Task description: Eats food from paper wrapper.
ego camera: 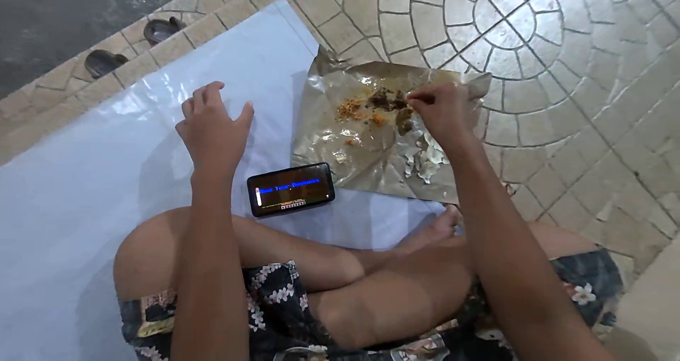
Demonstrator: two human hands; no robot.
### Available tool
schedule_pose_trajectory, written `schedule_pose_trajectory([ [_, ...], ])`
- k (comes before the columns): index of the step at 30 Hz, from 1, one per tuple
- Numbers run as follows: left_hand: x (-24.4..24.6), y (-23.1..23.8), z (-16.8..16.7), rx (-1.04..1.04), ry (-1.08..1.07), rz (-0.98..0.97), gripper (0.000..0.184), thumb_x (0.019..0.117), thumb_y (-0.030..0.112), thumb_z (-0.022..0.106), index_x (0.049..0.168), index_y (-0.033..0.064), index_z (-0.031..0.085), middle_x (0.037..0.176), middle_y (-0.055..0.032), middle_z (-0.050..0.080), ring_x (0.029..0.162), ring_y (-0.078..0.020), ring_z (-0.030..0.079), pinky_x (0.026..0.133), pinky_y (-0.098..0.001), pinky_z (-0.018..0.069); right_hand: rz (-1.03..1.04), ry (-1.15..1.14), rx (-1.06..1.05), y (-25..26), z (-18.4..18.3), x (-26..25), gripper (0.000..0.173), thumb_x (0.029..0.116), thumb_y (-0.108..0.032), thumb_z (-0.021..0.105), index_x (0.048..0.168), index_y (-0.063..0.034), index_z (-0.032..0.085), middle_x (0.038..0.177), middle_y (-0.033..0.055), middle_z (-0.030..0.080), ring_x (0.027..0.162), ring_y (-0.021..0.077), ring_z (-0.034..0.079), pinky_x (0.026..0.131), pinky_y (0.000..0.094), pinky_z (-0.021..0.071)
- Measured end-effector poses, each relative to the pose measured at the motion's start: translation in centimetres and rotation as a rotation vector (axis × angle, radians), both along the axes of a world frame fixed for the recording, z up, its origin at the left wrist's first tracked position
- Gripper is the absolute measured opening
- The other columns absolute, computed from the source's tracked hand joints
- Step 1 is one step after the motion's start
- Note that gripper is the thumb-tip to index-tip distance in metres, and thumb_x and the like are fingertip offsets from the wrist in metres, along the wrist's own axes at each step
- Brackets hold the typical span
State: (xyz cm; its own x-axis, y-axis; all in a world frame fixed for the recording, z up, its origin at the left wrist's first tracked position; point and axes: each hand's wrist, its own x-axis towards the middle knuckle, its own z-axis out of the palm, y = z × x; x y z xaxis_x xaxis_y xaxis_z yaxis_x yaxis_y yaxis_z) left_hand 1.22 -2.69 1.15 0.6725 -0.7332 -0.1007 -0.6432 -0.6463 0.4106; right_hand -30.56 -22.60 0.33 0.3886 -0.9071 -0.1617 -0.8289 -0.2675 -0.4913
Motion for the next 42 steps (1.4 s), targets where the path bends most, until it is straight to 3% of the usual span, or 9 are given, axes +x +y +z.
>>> schedule_pose_trajectory([
  [3, -0.1, 0.0, 0.4, 0.0, 0.005, -0.023, 0.066, 0.0997, 0.05, 0.06, 0.147, 0.0049, 0.05, 0.15, -0.0255, 0.048, 0.139, -0.0508, 0.041, 0.1, -0.0742, 0.0348, 0.056, -0.03, -0.02, 0.4, -0.9, 0.6, 0.017, 0.1001, -0.007, 0.063, 0.11, -0.0014, 0.076, 0.109, 0.0202, 0.073, 0.105, 0.0339, 0.07, 0.098, 0.0522, 0.053],
  [8, 0.1, 0.1, 0.8, -0.02, 0.017, -0.049, 0.067, 0.0994, 0.049, 0.06, 0.148, 0.0045, 0.049, 0.151, -0.0248, 0.047, 0.138, -0.0504, 0.042, 0.1, -0.0745, 0.0349, 0.146, 0.082, -0.026, 1.1, -1.7, 1.6, 0.021, 0.1017, -0.008, 0.06, 0.114, -0.0032, 0.076, 0.114, 0.0208, 0.073, 0.112, 0.0401, 0.068, 0.1, 0.0606, 0.0502],
  [11, 0.2, 0.1, 0.8, -0.012, 0.021, -0.052, 0.067, 0.0992, 0.051, 0.06, 0.148, 0.0052, 0.048, 0.151, -0.0238, 0.047, 0.139, -0.0494, 0.042, 0.1, -0.0731, 0.0348, 0.178, 0.07, -0.054, 1.4, -2.1, 1.8, 0.02, 0.1014, -0.009, 0.061, 0.113, -0.0049, 0.076, 0.113, 0.0199, 0.073, 0.109, 0.0398, 0.068, 0.097, 0.061, 0.051],
  [17, 0.3, 0.2, 0.7, -0.01, 0.025, -0.055, 0.067, 0.0994, 0.051, 0.058, 0.148, 0.0072, 0.048, 0.152, -0.0217, 0.046, 0.14, -0.0468, 0.041, 0.101, -0.0707, 0.036, 0.332, -0.181, 0.016, 4.2, -1.5, 3.0, 0.016, 0.0988, -0.008, 0.065, 0.109, -0.0019, 0.076, 0.104, 0.0154, 0.075, 0.092, 0.0255, 0.073, 0.086, 0.0441, 0.0609],
  [20, 0.4, 0.2, 0.8, -0.019, 0.031, -0.067, 0.067, 0.0993, 0.052, 0.059, 0.149, 0.0067, 0.048, 0.152, -0.0218, 0.046, 0.139, -0.0468, 0.042, 0.1, -0.0704, 0.0365, 0.489, -0.219, 0.043, 7.2, -0.9, 4.0, 0.011, 0.0975, -0.004, 0.067, 0.104, -0.0018, 0.075, 0.102, 0.0136, 0.074, 0.091, 0.0241, 0.073, 0.083, 0.0424, 0.062],
  [25, 0.4, 0.2, 0.7, -0.04, 0.032, -0.095, 0.067, 0.0989, 0.051, 0.06, 0.148, 0.0065, 0.049, 0.151, -0.0211, 0.048, 0.138, -0.0454, 0.044, 0.1, -0.0683, 0.0382, 0.664, -0.059, 0.019, 10.1, -2.3, 4.8, 0.011, 0.0971, -0.001, 0.066, 0.103, -0.002, 0.076, 0.102, 0.0175, 0.072, 0.089, 0.0332, 0.072, 0.081, 0.0513, 0.06],
  [31, 0.5, 0.2, 0.7, -0.055, 0.043, -0.095, 0.064, 0.0995, 0.049, 0.059, 0.148, 0.0078, 0.05, 0.151, -0.0181, 0.05, 0.138, -0.043, 0.045, 0.099, -0.0667, 0.0392, 0.635, 0.026, -0.015, 12.5, -2.4, 5.3, 0.012, 0.0991, -0.003, 0.065, 0.106, 0.0005, 0.074, 0.1, 0.0202, 0.069, 0.09, 0.0368, 0.071, 0.08, 0.0527, 0.0595],
  [35, 0.6, 0.5, 0.7, -0.041, 0.05, -0.093, 0.064, 0.0998, 0.05, 0.059, 0.148, 0.0082, 0.05, 0.151, -0.0184, 0.049, 0.138, -0.0426, 0.045, 0.098, -0.0668, 0.0395, 0.611, 0.053, -0.022, 13.7, -2.3, 5.1, 0.015, 0.097, 0.0, 0.066, 0.111, 0.004, 0.073, 0.11, 0.023, 0.068, 0.097, 0.0388, 0.07, 0.084, 0.0535, 0.0593],
  [42, 0.5, 0.4, 0.6, -0.04, 0.06, -0.084, 0.063, 0.0997, 0.049, 0.06, 0.147, 0.0081, 0.051, 0.149, -0.0182, 0.051, 0.138, -0.0418, 0.046, 0.099, -0.0663, 0.0398, 0.526, 0.08, 0.001, 12.4, -2.2, 4.4, 0.012, 0.0981, 0.0, 0.064, 0.102, 0.0043, 0.075, 0.105, 0.0234, 0.07, 0.094, 0.0405, 0.071, 0.084, 0.0583, 0.0579],
])
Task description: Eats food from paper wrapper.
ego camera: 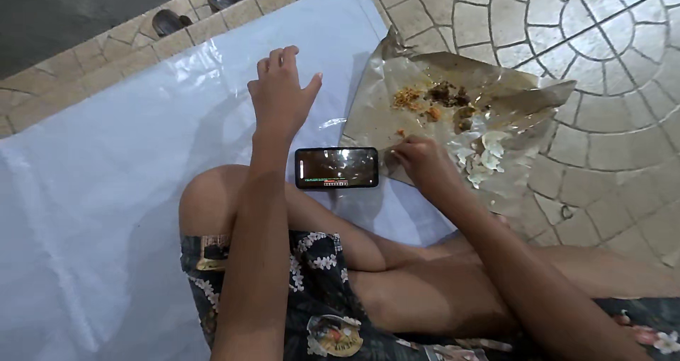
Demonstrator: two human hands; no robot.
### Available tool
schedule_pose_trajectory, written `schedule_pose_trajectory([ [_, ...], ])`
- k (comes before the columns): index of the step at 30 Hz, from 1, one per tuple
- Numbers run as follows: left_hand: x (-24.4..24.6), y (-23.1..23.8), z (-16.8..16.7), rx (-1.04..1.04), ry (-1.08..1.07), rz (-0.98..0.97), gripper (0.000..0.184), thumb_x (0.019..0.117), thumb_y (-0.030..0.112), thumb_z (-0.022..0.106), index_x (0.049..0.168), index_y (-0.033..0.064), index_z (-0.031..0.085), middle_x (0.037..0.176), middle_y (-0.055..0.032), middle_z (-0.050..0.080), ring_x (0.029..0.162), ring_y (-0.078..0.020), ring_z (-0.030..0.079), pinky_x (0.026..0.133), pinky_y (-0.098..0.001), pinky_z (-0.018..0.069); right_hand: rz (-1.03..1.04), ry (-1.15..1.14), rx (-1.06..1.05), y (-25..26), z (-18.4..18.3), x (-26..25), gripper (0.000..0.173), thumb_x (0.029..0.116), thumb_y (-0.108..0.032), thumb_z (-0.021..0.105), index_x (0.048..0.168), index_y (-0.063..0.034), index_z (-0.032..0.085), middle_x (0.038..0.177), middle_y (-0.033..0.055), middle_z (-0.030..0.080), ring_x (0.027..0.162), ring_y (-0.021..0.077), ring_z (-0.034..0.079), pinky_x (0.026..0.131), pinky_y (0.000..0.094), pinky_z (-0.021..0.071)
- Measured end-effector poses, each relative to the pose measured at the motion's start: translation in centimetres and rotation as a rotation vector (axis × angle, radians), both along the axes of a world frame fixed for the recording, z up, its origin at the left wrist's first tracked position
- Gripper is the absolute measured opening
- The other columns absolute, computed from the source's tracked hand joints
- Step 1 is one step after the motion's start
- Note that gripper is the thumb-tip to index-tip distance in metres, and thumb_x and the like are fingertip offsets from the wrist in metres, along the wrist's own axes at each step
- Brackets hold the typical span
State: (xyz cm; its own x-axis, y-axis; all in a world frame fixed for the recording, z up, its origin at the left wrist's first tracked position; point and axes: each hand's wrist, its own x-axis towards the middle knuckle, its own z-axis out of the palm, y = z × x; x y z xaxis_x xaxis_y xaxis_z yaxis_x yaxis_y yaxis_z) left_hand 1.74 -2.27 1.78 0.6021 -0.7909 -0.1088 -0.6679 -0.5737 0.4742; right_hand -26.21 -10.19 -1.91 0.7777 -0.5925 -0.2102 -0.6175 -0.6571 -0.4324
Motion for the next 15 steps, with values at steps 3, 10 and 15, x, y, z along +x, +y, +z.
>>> schedule_pose_trajectory([
  [3, 0.1, -0.1, 0.0, 0.012, -0.004, 0.001, 0.063, 0.1004, 0.049, 0.06, 0.147, 0.0082, 0.051, 0.15, -0.0178, 0.05, 0.139, -0.0418, 0.045, 0.098, -0.066, 0.0397, -0.14, -0.051, 0.115, -2.2, 0.6, -0.7, 0.011, 0.0982, -0.006, 0.069, 0.102, 0.0002, 0.076, 0.102, 0.018, 0.074, 0.094, 0.0312, 0.073, 0.088, 0.0523, 0.0593],
  [10, 0.3, -0.4, -0.6, 0.02, -0.022, 0.015, 0.065, 0.0996, 0.052, 0.059, 0.148, 0.0099, 0.051, 0.15, -0.0173, 0.051, 0.138, -0.0417, 0.046, 0.099, -0.0679, 0.0396, -0.199, -0.425, 0.451, -3.7, 8.9, -1.1, 0.013, 0.0885, -0.013, 0.077, 0.102, -0.0102, 0.078, 0.095, -0.0022, 0.076, 0.082, 0.0088, 0.074, 0.073, 0.0267, 0.0647],
  [15, 0.4, -0.4, -0.2, -0.003, -0.043, 0.017, 0.065, 0.0997, 0.052, 0.059, 0.147, 0.0078, 0.051, 0.15, -0.021, 0.051, 0.138, -0.0458, 0.045, 0.1, -0.072, 0.0369, 0.197, -0.854, 0.703, -0.6, 15.9, -2.8, 0.012, 0.0984, -0.017, 0.071, 0.104, -0.0081, 0.076, 0.101, -0.0031, 0.076, 0.092, 0.0021, 0.071, 0.08, 0.0172, 0.0601],
])
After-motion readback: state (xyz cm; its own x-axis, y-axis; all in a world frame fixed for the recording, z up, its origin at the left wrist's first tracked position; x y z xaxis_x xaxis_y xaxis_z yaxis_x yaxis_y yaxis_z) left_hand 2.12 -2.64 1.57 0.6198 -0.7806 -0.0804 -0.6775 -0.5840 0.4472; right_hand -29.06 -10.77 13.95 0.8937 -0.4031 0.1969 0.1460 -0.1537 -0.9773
